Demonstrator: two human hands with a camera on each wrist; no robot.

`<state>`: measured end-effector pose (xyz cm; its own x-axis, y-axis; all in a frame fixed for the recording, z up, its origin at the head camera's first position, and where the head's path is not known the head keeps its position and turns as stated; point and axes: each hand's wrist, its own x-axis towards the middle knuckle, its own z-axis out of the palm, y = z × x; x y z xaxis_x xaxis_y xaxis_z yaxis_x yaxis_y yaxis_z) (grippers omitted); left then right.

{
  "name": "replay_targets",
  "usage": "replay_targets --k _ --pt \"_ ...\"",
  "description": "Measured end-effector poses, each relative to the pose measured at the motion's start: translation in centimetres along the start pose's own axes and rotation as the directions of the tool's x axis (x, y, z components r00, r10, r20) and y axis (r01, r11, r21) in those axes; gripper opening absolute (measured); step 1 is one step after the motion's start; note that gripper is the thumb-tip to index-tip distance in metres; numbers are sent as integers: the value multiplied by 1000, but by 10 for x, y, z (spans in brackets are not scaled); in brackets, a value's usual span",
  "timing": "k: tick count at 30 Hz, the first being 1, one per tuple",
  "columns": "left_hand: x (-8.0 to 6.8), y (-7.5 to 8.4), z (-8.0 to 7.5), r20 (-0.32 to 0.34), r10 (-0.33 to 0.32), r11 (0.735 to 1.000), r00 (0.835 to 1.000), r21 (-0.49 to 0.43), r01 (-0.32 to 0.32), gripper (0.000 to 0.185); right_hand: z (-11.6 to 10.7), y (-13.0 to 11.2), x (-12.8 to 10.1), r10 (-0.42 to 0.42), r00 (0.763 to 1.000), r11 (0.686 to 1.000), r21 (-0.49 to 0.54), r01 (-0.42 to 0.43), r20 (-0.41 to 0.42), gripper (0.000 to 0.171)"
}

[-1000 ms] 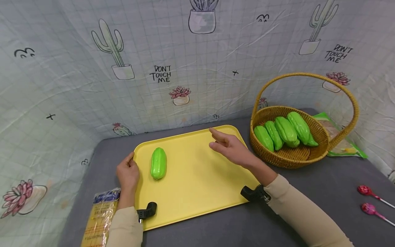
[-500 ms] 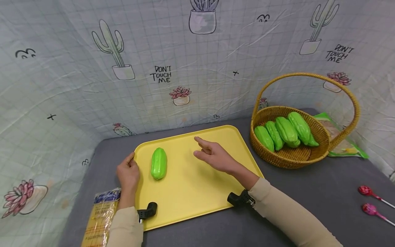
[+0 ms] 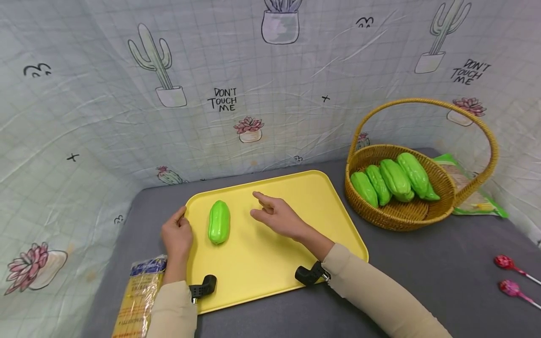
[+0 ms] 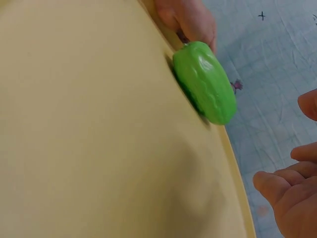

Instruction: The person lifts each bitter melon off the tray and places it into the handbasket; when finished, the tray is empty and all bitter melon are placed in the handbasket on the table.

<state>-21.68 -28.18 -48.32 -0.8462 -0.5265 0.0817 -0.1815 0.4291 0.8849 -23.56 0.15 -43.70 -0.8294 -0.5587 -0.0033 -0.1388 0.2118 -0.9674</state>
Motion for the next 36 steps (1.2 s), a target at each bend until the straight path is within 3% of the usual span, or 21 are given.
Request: replay_targets --k 14,25,36 --pt "1 1 -1 2 -15 1000 1000 8 15 42 25 2 16 -1 1000 1000 10 1 -11 65" --pt "2 -1 -1 -28 15 1000 999 3 -15 41 46 3 30 19 999 999 -27 -20 -41 65" --pt "-1 1 -1 1 -14 1000 1000 -3 14 42 68 8 42 46 997 998 -38 -48 -68 71"
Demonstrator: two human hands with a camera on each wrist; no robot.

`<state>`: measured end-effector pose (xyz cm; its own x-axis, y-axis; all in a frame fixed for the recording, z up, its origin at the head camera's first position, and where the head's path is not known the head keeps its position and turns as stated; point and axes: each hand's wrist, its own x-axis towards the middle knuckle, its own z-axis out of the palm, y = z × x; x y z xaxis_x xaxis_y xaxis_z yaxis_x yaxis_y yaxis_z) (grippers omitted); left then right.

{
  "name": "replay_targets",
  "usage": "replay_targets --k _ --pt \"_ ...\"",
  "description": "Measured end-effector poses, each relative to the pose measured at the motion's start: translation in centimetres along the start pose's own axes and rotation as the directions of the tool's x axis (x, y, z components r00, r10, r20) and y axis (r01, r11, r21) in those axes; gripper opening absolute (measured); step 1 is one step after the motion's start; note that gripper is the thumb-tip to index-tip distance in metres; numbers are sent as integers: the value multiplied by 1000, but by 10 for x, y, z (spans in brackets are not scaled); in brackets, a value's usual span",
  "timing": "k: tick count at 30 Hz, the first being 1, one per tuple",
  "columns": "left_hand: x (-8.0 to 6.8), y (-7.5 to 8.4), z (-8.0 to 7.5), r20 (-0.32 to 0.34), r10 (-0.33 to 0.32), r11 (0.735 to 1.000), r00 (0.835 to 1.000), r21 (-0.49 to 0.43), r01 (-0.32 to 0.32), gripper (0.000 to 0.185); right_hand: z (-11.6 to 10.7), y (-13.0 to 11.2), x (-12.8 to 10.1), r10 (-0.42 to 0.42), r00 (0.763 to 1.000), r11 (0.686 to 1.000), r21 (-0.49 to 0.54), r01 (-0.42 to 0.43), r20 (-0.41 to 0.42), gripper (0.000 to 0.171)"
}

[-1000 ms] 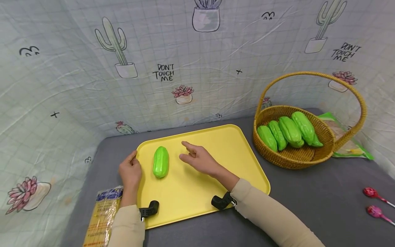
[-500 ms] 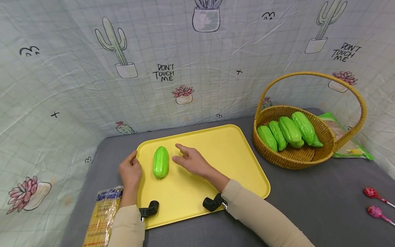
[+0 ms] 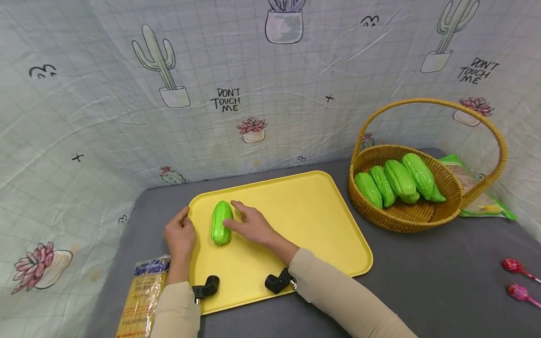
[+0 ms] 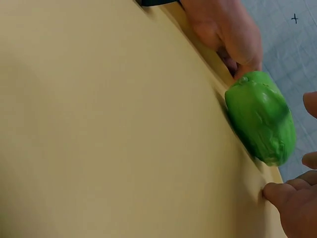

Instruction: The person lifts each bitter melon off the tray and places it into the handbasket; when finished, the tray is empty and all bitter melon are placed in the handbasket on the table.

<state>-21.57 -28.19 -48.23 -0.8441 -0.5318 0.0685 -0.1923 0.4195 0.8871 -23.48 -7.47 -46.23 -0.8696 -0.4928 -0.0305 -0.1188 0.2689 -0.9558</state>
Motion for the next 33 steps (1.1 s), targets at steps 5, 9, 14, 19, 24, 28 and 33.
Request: replay_targets --k 5,9,14,19,24,28,33 --pt "-2 -1 0 11 1 1000 1000 7 -1 42 6 2 2 -30 999 1000 2 30 -10 72" --pt "-1 -3 1 12 3 1000 1000 2 -3 42 11 1 2 -47 999 999 15 47 -19 73" --pt "-2 -5 0 11 2 1000 1000 -3 -2 42 16 -1 4 -29 999 999 15 30 -34 76" --pt "-2 -4 0 1 16 1000 1000 2 -16 42 20 -5 7 -10 999 1000 -30 10 -31 78" --pt "-2 -3 1 -10 28 1000 1000 12 -28 41 23 -8 10 -2 1000 998 -70 1 -20 79" --pt "-1 -2 1 -10 30 999 999 11 -30 42 24 -10 11 8 1000 997 -81 -8 -11 79" --pt "0 -1 0 -7 24 1000 1000 11 -24 42 25 -11 12 14 1000 997 -74 -14 -2 79"
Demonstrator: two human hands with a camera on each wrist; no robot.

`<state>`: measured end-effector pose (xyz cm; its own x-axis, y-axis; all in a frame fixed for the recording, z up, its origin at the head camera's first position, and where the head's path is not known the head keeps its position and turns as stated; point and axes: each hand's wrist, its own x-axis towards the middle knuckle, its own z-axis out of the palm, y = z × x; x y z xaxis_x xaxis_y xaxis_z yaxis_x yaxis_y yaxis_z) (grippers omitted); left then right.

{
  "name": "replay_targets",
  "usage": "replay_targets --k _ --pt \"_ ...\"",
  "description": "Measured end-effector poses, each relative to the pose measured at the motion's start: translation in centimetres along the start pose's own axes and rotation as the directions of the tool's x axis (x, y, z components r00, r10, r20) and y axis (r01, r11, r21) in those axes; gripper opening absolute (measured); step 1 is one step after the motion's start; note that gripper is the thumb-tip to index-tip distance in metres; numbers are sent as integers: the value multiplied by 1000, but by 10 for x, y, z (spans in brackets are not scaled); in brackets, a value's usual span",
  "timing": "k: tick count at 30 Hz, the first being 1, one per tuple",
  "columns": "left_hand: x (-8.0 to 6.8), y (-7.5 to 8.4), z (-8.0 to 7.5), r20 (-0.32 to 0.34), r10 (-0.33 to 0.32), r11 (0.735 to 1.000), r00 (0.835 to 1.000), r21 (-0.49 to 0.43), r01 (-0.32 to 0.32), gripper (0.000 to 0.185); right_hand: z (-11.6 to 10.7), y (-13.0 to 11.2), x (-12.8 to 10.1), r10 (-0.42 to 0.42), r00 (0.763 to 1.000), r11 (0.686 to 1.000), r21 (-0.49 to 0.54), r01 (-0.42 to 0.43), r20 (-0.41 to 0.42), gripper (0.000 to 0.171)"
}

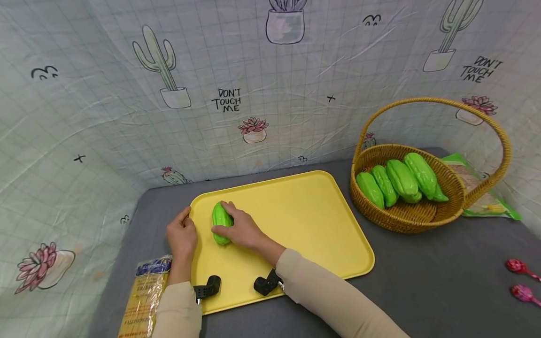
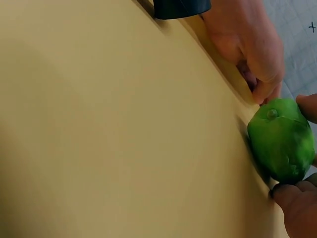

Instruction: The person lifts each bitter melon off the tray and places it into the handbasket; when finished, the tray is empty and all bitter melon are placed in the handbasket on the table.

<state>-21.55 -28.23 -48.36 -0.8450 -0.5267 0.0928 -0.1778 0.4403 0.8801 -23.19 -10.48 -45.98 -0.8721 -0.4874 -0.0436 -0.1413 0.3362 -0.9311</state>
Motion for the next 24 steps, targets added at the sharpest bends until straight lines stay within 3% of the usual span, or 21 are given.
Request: replay_targets --k 24 --pt "-1 2 0 4 -15 1000 1000 -16 15 42 3 2 0 -13 1000 1000 23 13 -10 75"
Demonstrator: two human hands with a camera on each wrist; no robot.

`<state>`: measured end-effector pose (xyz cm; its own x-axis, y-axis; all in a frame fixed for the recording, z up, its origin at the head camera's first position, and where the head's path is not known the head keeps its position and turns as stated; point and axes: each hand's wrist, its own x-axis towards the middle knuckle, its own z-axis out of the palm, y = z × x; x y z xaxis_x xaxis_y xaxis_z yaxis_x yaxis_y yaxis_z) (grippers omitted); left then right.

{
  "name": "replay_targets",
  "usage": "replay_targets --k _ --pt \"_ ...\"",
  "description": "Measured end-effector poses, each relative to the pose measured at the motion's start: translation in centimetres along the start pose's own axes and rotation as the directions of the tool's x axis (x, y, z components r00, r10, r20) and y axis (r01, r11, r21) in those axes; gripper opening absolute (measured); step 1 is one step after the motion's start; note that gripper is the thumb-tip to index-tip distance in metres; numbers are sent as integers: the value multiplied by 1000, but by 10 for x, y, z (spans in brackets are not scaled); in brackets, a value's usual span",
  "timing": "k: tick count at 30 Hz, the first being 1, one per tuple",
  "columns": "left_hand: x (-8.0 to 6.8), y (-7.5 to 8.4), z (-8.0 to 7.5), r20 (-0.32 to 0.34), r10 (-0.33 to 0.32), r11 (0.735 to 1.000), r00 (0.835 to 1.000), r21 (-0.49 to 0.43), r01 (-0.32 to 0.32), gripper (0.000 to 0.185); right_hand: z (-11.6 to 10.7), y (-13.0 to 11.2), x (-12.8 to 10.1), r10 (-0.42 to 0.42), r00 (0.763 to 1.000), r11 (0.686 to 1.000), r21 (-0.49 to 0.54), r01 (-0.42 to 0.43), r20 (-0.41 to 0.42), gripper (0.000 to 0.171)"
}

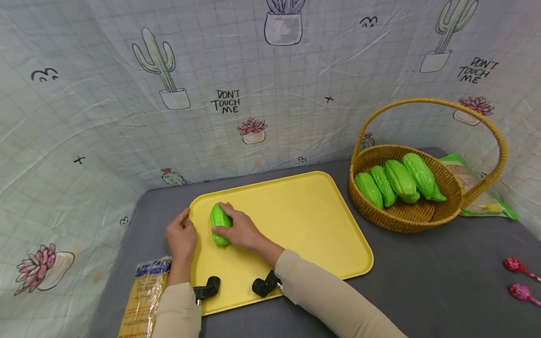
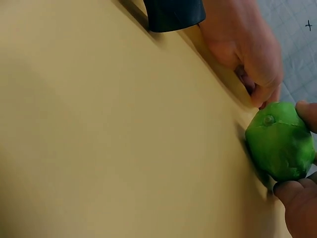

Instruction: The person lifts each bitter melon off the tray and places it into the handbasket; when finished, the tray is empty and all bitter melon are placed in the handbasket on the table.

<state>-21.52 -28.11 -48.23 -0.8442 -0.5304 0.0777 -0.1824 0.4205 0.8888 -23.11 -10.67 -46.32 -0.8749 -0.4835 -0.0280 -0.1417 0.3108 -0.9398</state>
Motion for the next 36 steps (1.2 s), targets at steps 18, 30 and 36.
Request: replay_targets --k 18,30,36 --pt "-1 -1 1 9 0 1000 1000 -19 0 42 -3 -7 -5 -8 1000 1000 27 8 9 73" --pt "0 -2 0 12 -2 1000 1000 -25 2 42 -7 -14 -11 -57 998 998 41 57 23 74" --pt "0 -2 0 4 -1 1000 1000 -19 1 42 -11 -18 -14 -76 996 996 42 75 37 73"
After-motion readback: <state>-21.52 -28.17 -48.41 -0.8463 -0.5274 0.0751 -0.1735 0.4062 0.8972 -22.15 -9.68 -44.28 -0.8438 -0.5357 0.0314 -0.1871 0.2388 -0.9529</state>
